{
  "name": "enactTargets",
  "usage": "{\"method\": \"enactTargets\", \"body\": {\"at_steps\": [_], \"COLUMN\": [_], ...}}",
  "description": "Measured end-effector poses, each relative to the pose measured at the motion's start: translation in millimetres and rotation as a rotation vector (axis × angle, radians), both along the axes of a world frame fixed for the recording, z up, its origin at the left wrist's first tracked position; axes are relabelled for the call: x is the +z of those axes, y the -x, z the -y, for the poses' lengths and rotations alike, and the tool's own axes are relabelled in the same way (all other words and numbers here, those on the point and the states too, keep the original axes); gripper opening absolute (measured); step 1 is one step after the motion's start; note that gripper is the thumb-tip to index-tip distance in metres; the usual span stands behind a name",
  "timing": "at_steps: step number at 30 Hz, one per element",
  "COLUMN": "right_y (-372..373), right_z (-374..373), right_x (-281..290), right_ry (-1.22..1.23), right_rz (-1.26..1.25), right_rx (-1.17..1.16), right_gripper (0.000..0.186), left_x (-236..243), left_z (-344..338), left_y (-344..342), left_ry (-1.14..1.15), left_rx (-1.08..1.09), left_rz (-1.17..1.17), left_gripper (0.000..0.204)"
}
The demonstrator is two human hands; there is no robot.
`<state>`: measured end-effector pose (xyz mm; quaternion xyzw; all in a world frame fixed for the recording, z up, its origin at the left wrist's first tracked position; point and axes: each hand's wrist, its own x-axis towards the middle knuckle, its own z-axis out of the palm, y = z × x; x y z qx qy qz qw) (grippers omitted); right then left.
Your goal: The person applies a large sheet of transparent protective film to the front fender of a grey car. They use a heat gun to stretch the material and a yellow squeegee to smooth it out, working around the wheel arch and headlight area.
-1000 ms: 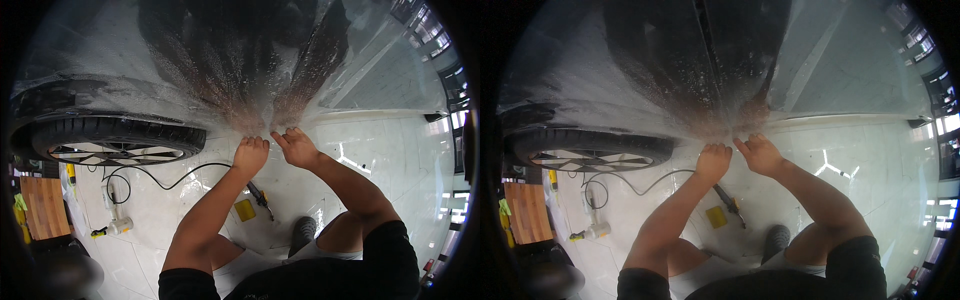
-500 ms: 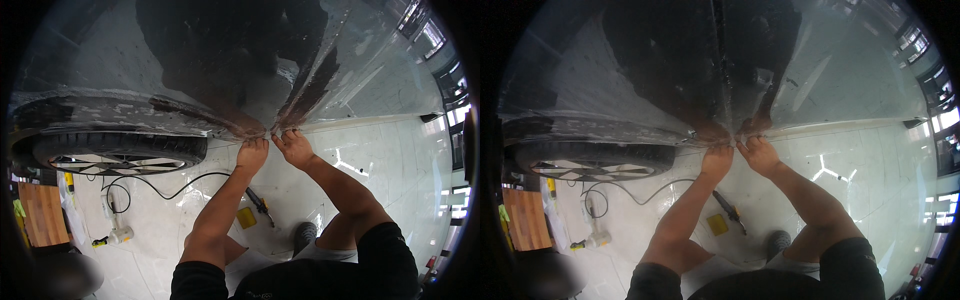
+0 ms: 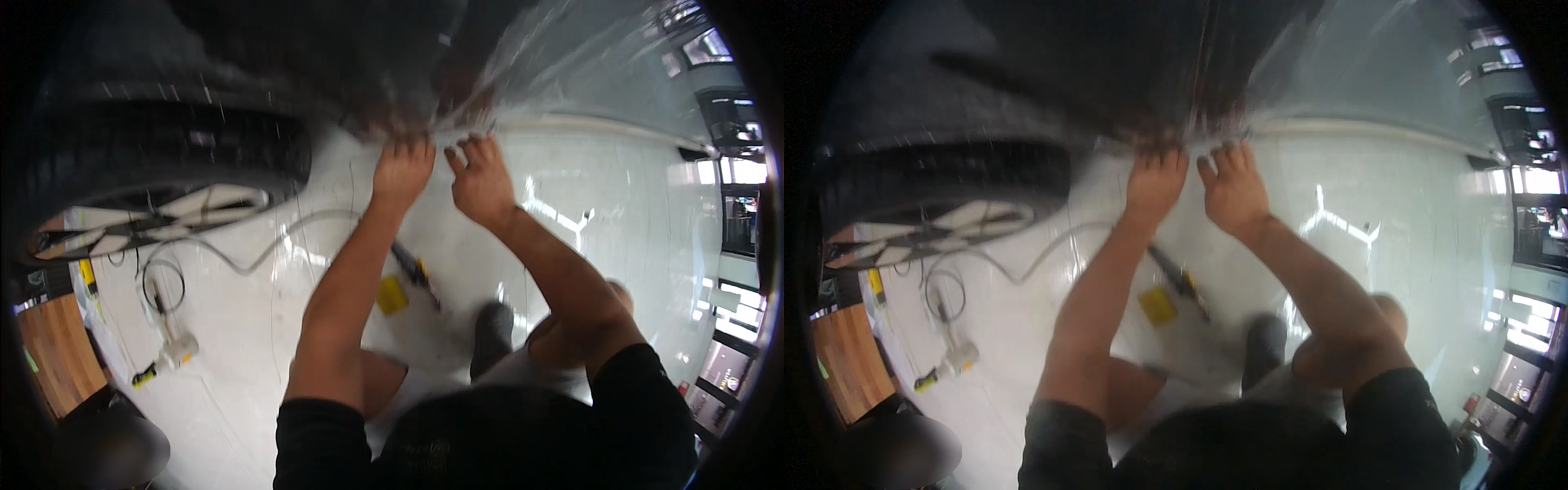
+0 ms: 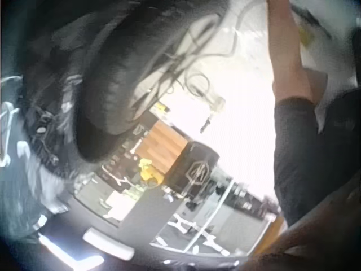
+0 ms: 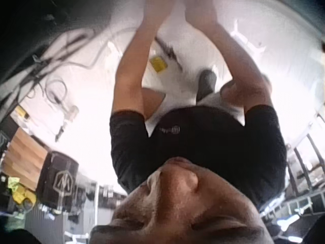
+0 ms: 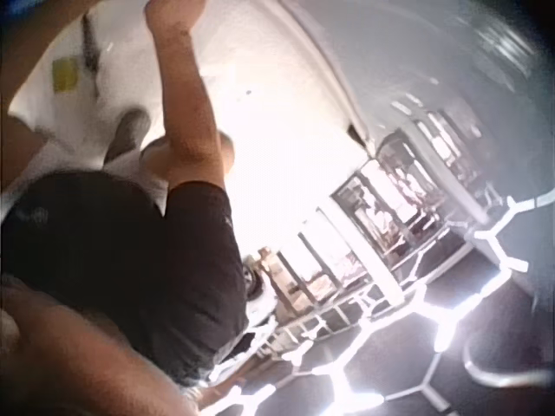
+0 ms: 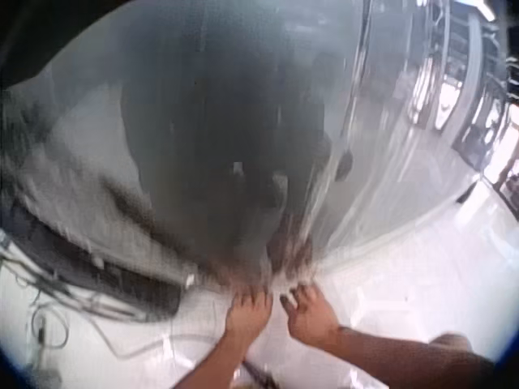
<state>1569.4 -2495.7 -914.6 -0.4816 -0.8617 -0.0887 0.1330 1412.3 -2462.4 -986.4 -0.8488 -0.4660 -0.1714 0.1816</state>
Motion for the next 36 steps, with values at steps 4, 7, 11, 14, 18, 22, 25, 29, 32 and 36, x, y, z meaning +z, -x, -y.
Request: {"method": "enactTargets", "body": {"at_steps": [4, 7, 11, 14, 18, 22, 25, 29, 32, 36], "right_y": [25, 76, 121, 123, 112, 29, -19, 135, 255, 374], "right_z": [105, 192, 236, 224, 192, 142, 75, 31, 38, 55], "right_x": [-82, -164, -239, -250, -191, -13, 181, 445, 521, 559], "right_ry": [0.443, 0.950, 1.255, 1.365, 1.527, 1.622, 1.173, -0.117, -1.037, -0.874], "right_rz": [-0.129, 0.030, 0.208, 0.127, -0.252, -0.715, -0.903, -0.092, 0.319, 0.703], "right_rx": [0.036, -0.138, -0.202, -0.241, -0.160, -0.125, -0.136, 0.742, 0.831, 0.637], "right_gripper": [0.026, 0.055, 0.069, 0.061, 0.051, 0.043, 0.036, 0.035, 0.038, 0.012], "left_x": [7, -8, -10, 6, 8, 9, 4, -23, -9, -16], "left_z": [-3, 2, 16, 20, 26, 7, 7, 9, 6, 11], "left_y": [-7, 0, -4, -1, 15, -15, -18, 39, 1, -19], "left_ry": [-0.048, -0.050, -0.010, -0.060, -0.126, -0.234, -0.111, -0.044, -0.091, -0.086], "left_rx": [0.008, 0.050, 0.072, 0.074, 0.099, -0.003, 0.027, 0.111, 0.012, -0.022], "left_rz": [-0.007, 0.006, 0.076, 0.095, 0.127, 0.184, 0.142, 0.168, 0.224, 0.191], "left_gripper": [0.015, 0.015, 0.017, 0.014, 0.011, 0.012, 0.009, 0.005, 0.006, 0.008]}}
